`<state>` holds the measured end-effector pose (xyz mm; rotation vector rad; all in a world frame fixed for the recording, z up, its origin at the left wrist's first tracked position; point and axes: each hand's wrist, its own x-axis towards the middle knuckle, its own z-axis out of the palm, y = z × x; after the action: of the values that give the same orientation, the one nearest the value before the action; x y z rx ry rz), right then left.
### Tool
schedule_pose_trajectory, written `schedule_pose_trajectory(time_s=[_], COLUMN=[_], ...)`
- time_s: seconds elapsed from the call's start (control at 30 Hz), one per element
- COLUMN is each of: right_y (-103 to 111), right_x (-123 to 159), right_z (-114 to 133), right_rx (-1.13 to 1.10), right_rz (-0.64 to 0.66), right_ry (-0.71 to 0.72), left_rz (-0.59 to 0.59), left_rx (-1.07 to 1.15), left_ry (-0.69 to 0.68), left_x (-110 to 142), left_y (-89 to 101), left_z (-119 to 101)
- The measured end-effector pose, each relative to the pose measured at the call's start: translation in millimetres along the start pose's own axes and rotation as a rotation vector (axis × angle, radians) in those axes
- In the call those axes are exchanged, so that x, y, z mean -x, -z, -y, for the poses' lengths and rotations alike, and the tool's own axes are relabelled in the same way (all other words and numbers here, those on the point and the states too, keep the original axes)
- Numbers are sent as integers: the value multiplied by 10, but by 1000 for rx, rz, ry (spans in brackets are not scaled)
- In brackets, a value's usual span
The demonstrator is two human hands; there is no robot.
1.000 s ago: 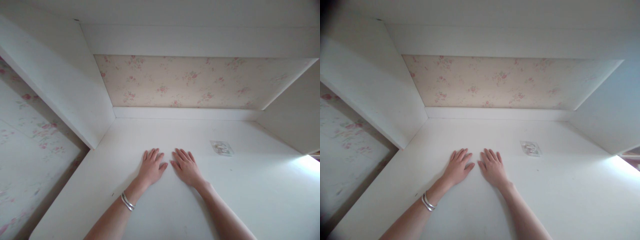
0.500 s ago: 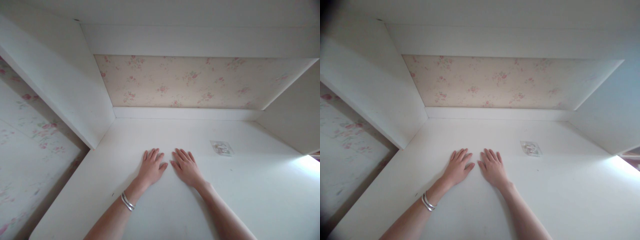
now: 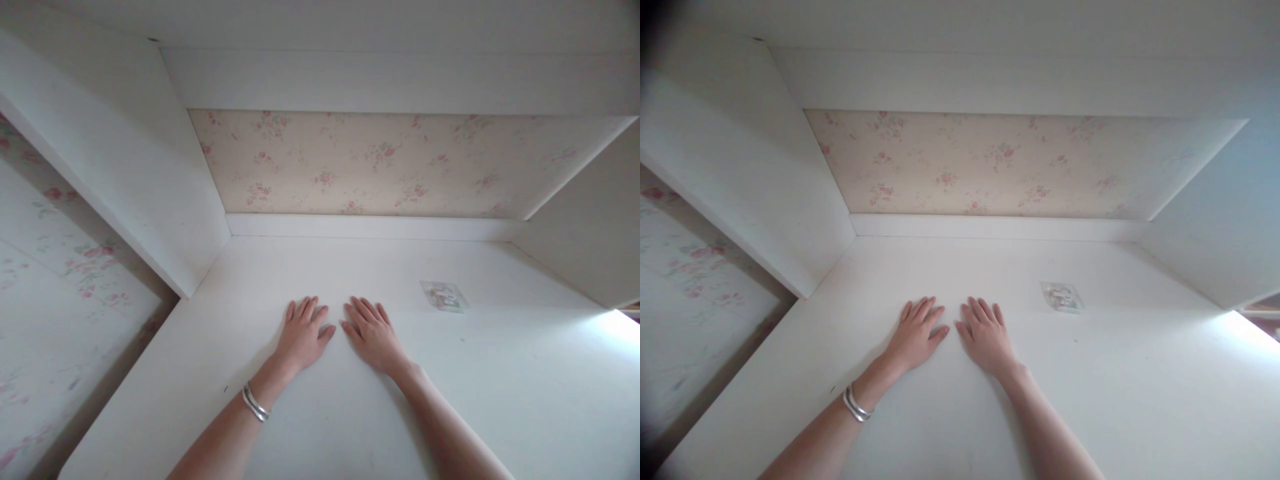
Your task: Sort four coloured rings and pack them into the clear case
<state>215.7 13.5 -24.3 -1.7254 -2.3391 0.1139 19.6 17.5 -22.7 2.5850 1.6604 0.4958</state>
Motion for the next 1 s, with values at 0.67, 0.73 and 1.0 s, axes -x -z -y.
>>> schedule_pose_trajectory(time_s=[0.67, 0.73, 1.0], right_y=[-2, -1, -17], right_x=[0, -1, -1], right_z=[-4, -5, -11], right_rx=[-4, -8, -6], right_rz=[-4, 0, 0], right_ry=[0, -3, -2], left_rz=[9, 6, 1], left_rx=[15, 14, 11], left_ry=[3, 2, 3], left_x=[-6, -5, -8], left_y=[1, 3, -5], left_z=[0, -3, 0])
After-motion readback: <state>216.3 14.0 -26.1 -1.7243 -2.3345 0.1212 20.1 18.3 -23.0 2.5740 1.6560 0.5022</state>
